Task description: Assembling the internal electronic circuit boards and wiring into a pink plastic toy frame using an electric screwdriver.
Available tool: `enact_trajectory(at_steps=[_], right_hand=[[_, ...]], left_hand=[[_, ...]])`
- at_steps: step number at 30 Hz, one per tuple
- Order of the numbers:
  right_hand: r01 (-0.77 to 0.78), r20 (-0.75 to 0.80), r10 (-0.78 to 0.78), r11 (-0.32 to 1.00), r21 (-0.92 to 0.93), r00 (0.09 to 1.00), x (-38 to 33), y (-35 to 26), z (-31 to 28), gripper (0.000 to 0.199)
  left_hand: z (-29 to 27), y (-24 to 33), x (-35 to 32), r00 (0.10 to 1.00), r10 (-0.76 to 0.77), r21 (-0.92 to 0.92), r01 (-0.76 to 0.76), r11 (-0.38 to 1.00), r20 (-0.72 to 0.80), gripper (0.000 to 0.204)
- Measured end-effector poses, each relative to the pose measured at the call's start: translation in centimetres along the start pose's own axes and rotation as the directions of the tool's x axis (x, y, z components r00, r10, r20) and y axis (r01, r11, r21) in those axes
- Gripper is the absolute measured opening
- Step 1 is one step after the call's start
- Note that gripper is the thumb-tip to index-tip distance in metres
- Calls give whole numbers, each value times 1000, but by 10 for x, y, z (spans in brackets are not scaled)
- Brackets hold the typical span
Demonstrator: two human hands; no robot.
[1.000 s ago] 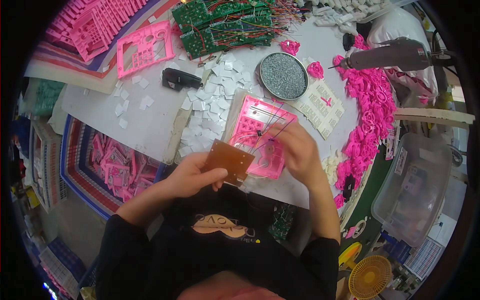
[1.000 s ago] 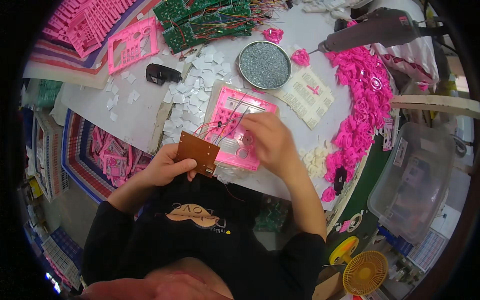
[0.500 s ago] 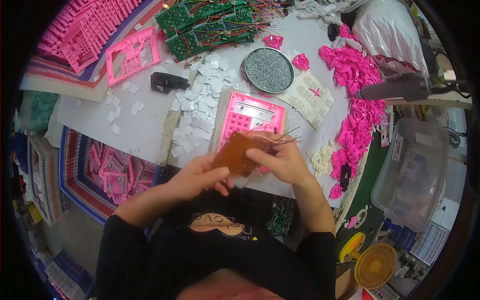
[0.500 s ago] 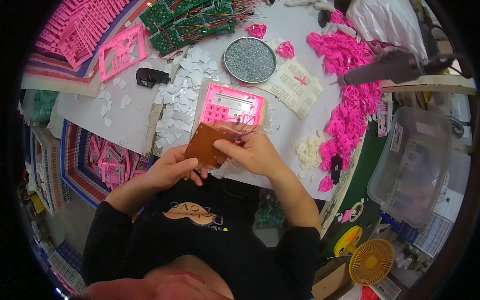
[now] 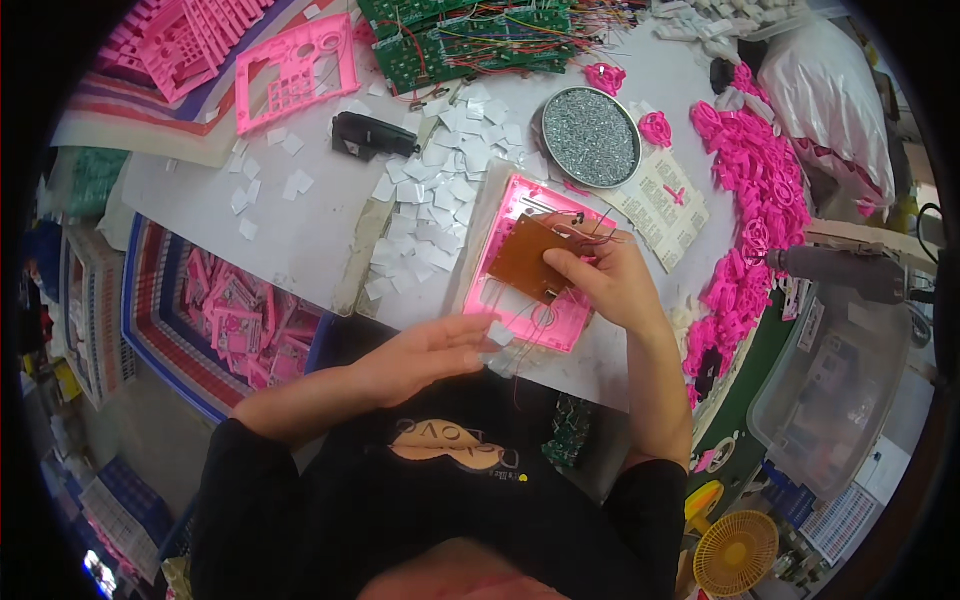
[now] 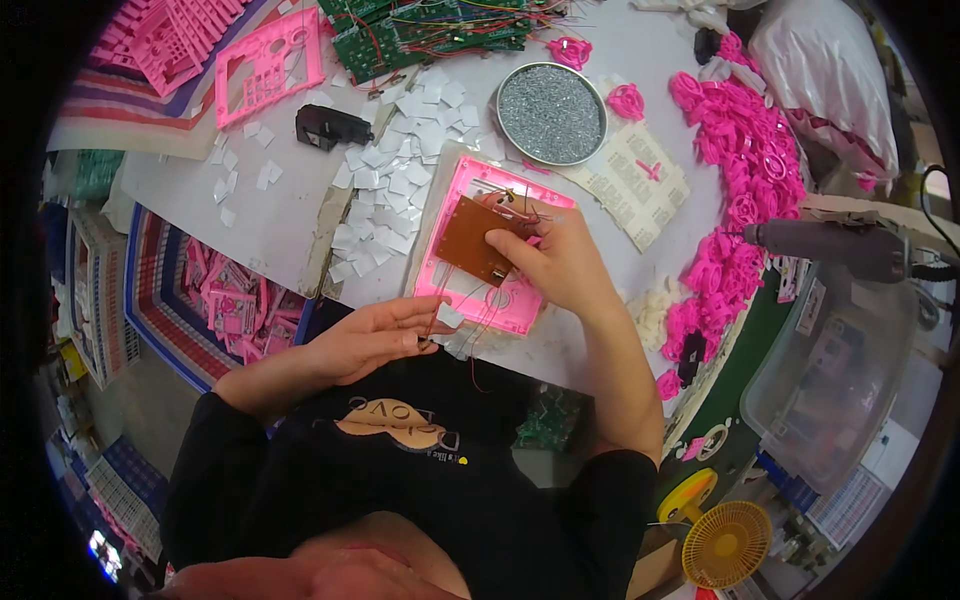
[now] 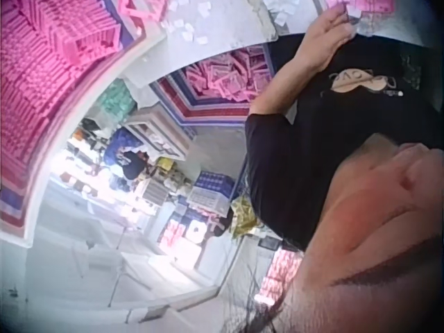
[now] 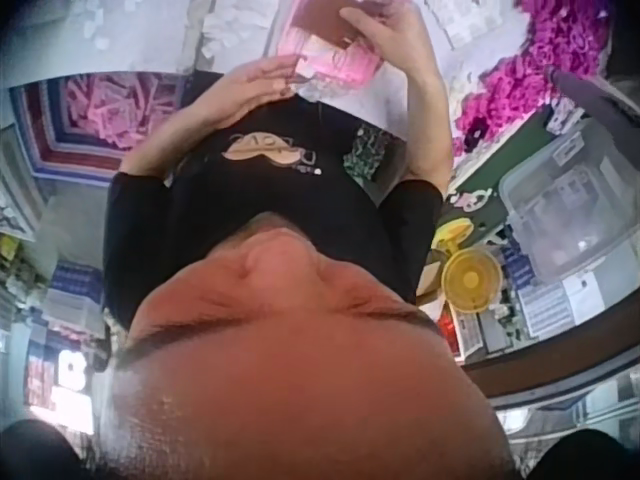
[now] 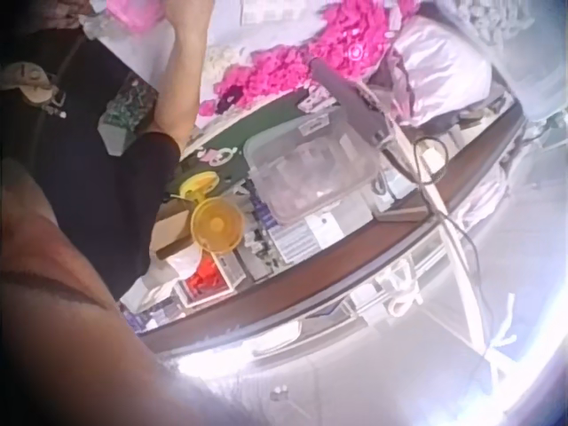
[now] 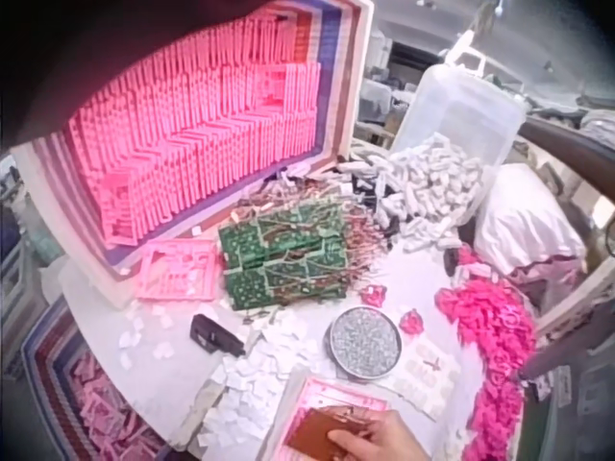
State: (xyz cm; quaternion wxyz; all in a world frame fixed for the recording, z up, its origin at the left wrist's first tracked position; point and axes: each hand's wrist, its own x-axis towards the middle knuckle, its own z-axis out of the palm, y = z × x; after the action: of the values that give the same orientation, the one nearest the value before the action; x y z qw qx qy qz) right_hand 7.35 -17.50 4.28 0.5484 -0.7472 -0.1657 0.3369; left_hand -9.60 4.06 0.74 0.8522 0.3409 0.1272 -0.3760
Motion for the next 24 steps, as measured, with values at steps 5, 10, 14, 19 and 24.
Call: enact_trajectory(at_steps=[5,10,14,19,24], right_hand=[[8,15,-7,999,-52,1000,10,13,-13,35],[-56,20,57,997,-59,998,12,8,-2,35],[-32,-14,29,945,-326,999,19,7,7,36],[-107,-23,107,906,-410,994,21,-11,7,37],[21,-155,-163,752,-659,974,12,-6,16,59]], left_hand=[[4,5,-18,974,222,599,-207,774,50,66],[8,33,-33,944,316,939,-194,284,99,58],[4,51,-30,923,384,949,-105,298,-18,45],[-9,65,3,762,613,977,-189,-99,209,33],[-11,64,38,699,518,852,-266,-452,493,38]])
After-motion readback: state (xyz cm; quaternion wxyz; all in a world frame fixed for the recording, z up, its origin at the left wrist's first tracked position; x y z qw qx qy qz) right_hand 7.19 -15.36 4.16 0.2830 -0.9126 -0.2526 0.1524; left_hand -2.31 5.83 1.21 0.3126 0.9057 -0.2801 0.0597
